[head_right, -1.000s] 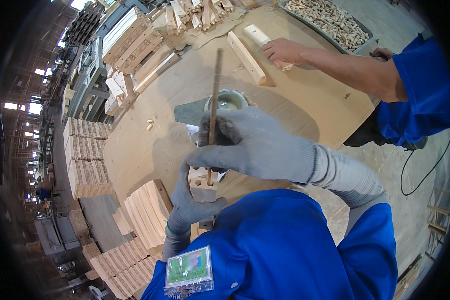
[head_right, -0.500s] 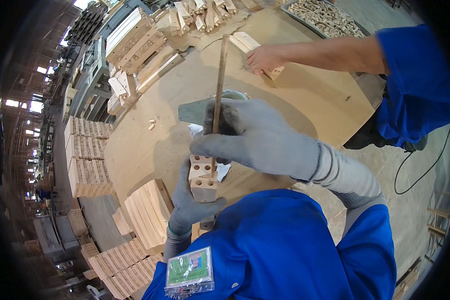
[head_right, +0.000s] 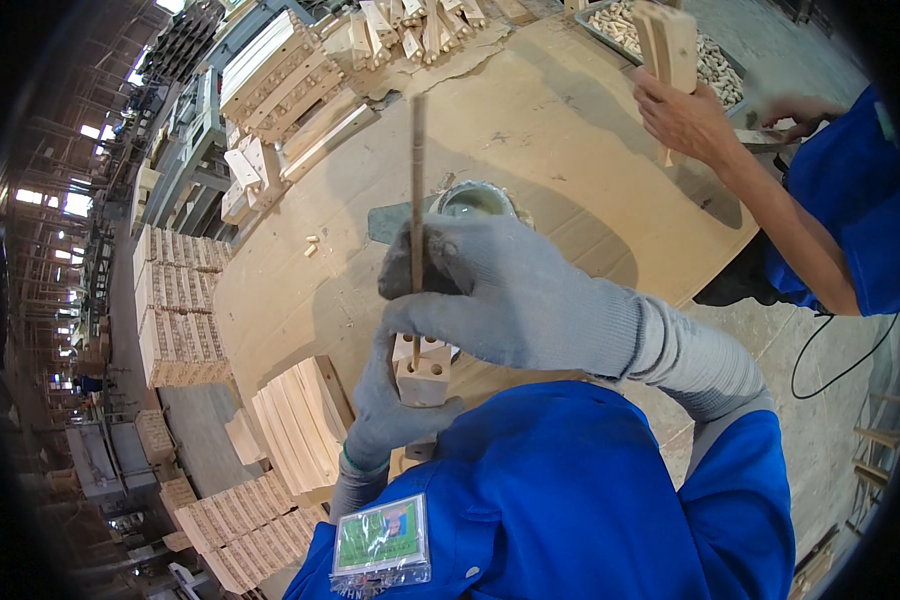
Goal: The person applies glue into the holes of small wooden blocks using a thin stick, then places the blocks on a stack. The person repeats this process for multiple blocks in a workshop setting.
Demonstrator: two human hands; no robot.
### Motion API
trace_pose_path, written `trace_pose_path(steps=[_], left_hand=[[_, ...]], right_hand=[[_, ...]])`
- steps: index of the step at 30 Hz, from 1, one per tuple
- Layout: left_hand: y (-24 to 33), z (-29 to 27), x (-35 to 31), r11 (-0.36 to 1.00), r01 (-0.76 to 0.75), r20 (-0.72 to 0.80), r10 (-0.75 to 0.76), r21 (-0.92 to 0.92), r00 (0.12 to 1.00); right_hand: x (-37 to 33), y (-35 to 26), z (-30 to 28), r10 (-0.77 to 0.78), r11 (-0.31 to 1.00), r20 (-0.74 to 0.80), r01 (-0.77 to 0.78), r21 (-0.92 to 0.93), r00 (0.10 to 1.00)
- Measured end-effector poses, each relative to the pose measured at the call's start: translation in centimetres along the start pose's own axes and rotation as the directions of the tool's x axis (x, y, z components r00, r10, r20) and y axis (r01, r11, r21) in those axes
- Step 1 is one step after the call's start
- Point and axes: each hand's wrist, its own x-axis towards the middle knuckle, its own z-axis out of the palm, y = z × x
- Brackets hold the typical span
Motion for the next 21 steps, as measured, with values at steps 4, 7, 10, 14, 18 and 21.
trace_pose_path(steps=[4, 7, 10, 14, 18, 21], left_hand=[[0.4, 0.0, 0.1, 1.0, 0.017, 0.011, -0.018, 0.024, 1.0], [0.1, -0.1, 0.0, 0.999, 0.024, 0.011, -0.024, 0.049, 1.0], [0.4, -0.4, 0.0, 0.997, 0.012, 0.01, -0.013, 0.074, 1.0], [0.4, -0.8, 0.2, 0.991, -0.105, -0.07, 0.111, 0.08, 0.991], [0.1, -1.7, -0.5, 0.864, -0.317, -0.226, 0.424, 0.391, 0.877], [1.5, -4.1, -1.5, 0.8, -0.261, -0.197, 0.422, 0.541, 0.885]], right_hand=[[0.9, 1.2, 0.1, -0.217, 0.976, 0.02, 0.217, -0.008, 0.976], [0.9, 0.6, 0.0, -0.233, 0.971, 0.066, 0.236, -0.046, 0.97], [0.9, -0.4, -0.3, -0.113, 0.992, 0.114, 0.119, -0.046, 0.987], [1.0, -0.9, -0.1, -0.113, 0.977, 0.094, 0.093, 0.192, 0.989], [0.1, -3.4, -1.4, 0.069, 0.974, 0.036, -0.075, 0.214, 0.997], [0.9, -2.1, -0.8, -0.015, 0.923, -0.113, 0.057, 0.38, 0.993]])
